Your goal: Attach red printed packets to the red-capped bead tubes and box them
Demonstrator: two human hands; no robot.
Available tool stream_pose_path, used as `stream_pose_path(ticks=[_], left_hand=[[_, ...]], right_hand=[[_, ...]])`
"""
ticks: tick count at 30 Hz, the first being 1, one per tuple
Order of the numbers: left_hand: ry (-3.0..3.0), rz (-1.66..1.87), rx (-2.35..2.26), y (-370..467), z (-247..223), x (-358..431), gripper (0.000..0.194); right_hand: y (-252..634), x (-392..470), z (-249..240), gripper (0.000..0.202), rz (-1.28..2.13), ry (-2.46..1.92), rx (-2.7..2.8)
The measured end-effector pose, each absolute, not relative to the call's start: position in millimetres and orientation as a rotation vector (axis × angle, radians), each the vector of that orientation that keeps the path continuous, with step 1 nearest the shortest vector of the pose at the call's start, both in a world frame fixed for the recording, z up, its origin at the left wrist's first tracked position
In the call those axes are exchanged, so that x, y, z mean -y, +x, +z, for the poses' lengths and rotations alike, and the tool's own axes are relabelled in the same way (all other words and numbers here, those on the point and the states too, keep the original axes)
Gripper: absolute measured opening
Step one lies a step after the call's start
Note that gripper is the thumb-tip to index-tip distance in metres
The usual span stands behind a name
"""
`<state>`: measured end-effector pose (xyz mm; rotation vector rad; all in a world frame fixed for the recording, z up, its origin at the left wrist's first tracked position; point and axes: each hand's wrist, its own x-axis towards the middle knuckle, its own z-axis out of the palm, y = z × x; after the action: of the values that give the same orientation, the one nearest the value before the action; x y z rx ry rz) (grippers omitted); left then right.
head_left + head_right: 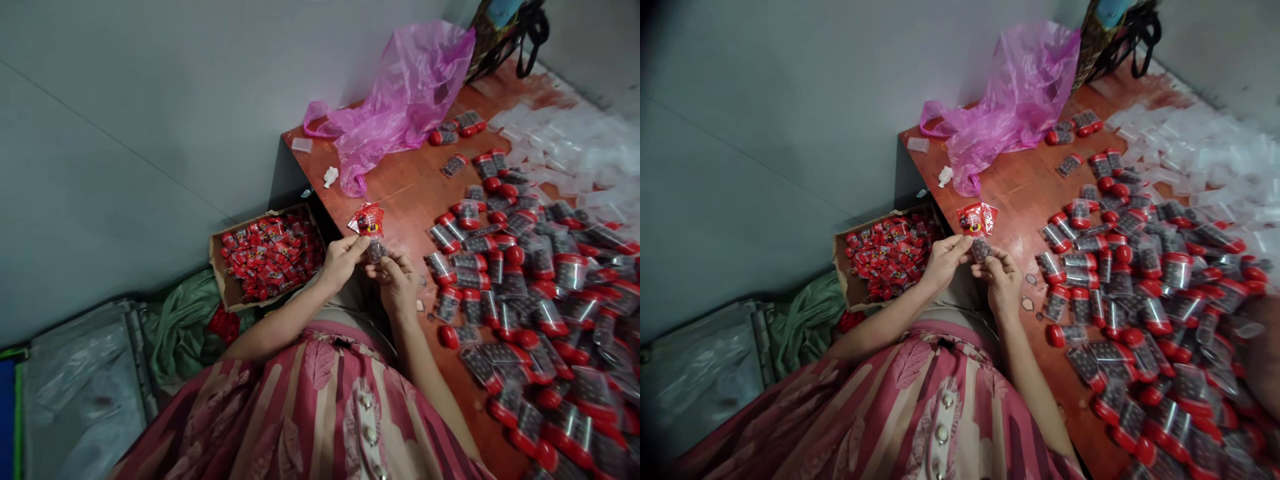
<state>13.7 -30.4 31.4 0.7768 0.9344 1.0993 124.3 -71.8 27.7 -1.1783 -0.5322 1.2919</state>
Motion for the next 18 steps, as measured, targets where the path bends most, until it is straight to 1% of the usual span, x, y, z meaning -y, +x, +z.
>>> stream_pose_path(ticks=[3, 8, 11, 18], left_hand=[[0.920, 1.070, -1.001, 10.9, 29.2, 28.0, 0.041], [0.858, 1.156, -1.031, 13.0, 29.6, 27.7, 0.028], [0.898, 1.214, -1.110, 13.0, 28.9, 31.1, 0.026], [1.072, 1.182, -1.191, 10.0, 31.1, 29.8, 0.023]], right_hand=[[124.2, 72.6, 27.0, 0.025, 1.297, -1.173, 0.548], [124.2, 70.5, 28.8, 0.021, 1.289, -1.176, 0.482], [124.8, 68.7, 30.4, 0.022, 1.304, -1.164, 0.450], [124.3, 70.6, 27.3, 0.021, 1.296, -1.197, 0.475]])
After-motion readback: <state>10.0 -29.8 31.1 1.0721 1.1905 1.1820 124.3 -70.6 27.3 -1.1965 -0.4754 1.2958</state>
